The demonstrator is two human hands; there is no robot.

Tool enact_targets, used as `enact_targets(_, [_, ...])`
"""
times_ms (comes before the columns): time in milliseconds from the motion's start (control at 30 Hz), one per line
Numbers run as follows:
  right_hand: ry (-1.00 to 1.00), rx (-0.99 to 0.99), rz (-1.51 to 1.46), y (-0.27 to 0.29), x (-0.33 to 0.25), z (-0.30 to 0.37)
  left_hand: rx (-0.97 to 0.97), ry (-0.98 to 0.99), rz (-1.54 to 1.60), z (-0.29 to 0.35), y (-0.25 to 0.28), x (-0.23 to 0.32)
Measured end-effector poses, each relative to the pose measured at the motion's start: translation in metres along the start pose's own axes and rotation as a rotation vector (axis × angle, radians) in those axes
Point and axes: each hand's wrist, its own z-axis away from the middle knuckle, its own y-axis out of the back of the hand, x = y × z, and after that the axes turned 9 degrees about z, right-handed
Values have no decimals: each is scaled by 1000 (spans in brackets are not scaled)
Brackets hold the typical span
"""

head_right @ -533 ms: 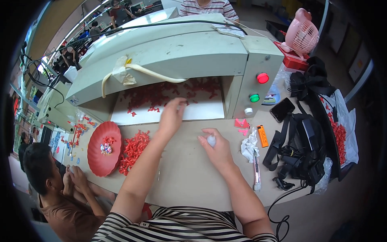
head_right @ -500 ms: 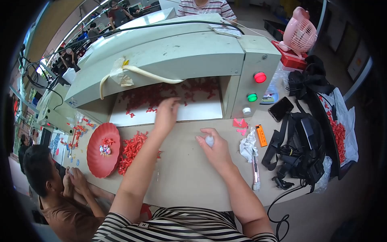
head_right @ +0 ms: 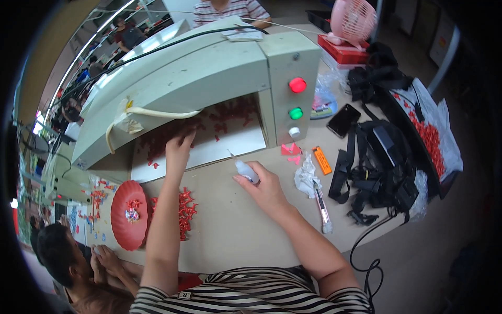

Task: The person assembles plastic toy figurines by applying glue from a bottle onto the plastic parts and pressing the pieces together by hand.

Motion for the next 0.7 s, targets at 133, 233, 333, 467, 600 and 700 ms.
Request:
enact_targets(133, [20,-2,-110,0,2,-4,-95,358,700,83,-13,20])
enact_targets(233, [32,-78,-187,0,-3,1,-111,452,845,120,-15,16])
enact_targets(333, [45,-143,-262,-2,-5,9,-74,510,919,141,-10,8])
enact_targets(467, [87,-117,-388,-8,1,12,-111,502,973,160,-2,5])
enact_targets(600, [101,-81,-445,-9,-7,11,-94,585,1009,174,1,1])
enact_targets(700, [-52,-135,-560,-2,-2,15,-140,589,976,177,2,-4])
